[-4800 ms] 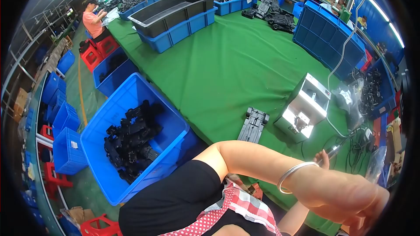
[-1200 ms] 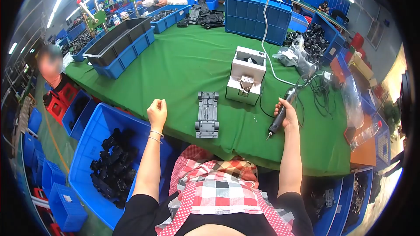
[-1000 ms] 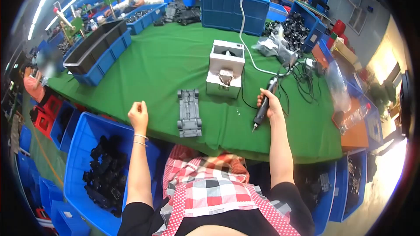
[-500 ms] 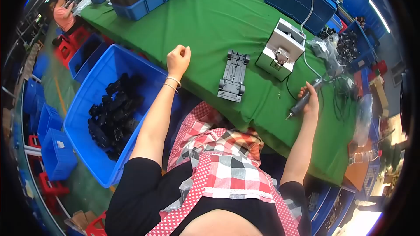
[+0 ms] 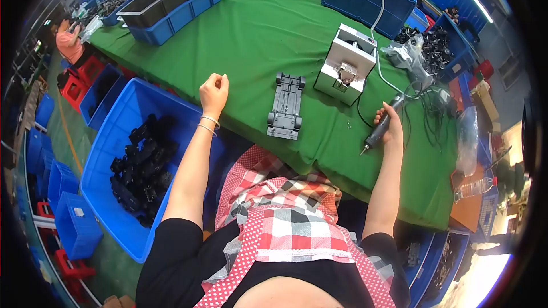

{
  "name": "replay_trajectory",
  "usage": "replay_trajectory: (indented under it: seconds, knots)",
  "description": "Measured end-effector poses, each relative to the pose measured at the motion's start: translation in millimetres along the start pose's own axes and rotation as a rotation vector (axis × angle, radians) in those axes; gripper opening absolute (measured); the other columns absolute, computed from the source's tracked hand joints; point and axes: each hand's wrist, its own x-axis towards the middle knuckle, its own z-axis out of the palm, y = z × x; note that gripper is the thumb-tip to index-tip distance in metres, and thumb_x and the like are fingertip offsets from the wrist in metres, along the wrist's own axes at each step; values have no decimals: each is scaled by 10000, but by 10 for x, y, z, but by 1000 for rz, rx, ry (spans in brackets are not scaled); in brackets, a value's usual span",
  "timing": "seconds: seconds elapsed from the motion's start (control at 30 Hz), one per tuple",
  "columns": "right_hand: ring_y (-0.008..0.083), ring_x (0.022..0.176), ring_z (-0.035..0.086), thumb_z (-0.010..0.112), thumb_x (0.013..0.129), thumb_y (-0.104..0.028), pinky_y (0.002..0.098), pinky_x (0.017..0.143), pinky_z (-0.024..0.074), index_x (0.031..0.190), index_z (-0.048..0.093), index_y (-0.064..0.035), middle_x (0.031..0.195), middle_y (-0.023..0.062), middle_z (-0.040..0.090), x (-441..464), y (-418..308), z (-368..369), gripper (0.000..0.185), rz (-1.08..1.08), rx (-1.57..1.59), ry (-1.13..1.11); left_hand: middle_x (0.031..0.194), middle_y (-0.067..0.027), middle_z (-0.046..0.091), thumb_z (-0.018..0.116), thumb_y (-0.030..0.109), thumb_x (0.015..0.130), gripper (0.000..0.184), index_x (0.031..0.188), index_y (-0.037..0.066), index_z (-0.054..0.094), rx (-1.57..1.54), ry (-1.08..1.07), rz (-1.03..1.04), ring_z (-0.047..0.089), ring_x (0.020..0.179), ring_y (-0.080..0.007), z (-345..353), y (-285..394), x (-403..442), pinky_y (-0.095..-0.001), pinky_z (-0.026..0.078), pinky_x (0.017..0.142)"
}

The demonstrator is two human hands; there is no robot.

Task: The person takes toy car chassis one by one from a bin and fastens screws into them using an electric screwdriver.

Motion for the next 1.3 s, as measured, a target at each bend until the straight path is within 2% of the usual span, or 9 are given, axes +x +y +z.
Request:
replay_trajectory:
  seconds: [0.3,0.37,0.6,0.63,0.7,0.73,1.1,1.27,1.3]
  knots:
    - [165,535,531,693,766,-198,259,469,458,745,504,-46,677,85,551,-23,-7,12,244,7,10,2,556,-107,559,627,148,799,217,658,8,540,-12,-4,-17,549,479,-218,-13,9,-10,-312,430,479]
    - [164,536,531,696,763,-202,259,470,459,746,505,-46,677,84,550,-30,-9,8,247,3,0,-7,513,-76,519,622,149,816,235,660,-5,537,-28,32,25,479,439,-134,8,-6,-9,-276,391,452]
    - [163,537,538,690,769,-193,260,465,462,736,512,-53,674,77,549,-30,-12,13,228,33,20,14,508,-74,508,625,141,818,229,665,-6,536,-20,46,44,476,443,-124,-2,20,-7,-273,387,446]
    - [162,538,537,688,772,-188,258,466,458,736,510,-55,675,75,551,-33,-14,14,225,43,34,10,565,-110,554,620,128,804,210,661,1,534,-10,19,-2,534,479,-201,-21,55,-8,-310,419,477]
    - [160,541,536,688,770,-182,259,471,452,738,502,-61,673,68,550,-40,-14,14,225,44,44,-2,561,-106,551,615,126,809,210,661,1,535,-17,13,1,529,475,-199,-10,31,-8,-307,417,474]
    - [160,541,536,689,769,-182,261,472,452,743,502,-60,673,67,550,-31,-10,5,225,41,42,2,520,-48,523,616,143,829,228,668,0,542,-7,35,47,477,453,-104,2,9,-8,-259,389,450]
    - [160,544,540,688,770,-187,259,474,452,746,503,-59,679,75,558,-43,-17,29,226,31,26,19,523,-52,523,616,149,830,234,670,-2,534,-13,27,25,477,455,-109,-8,50,-12,-261,397,457]
    - [158,532,532,678,774,-202,253,456,455,733,503,-59,657,68,539,-8,6,5,229,-16,-15,13,531,-64,537,628,166,821,222,690,2,556,74,-14,71,495,461,-152,-5,11,-6,-273,407,472]
    - [158,529,532,667,784,-217,254,455,459,733,504,-57,658,71,542,30,19,-25,234,-17,-26,-6,562,-78,576,636,184,814,227,694,6,564,88,-28,68,533,486,-174,13,-37,-3,-279,424,496]
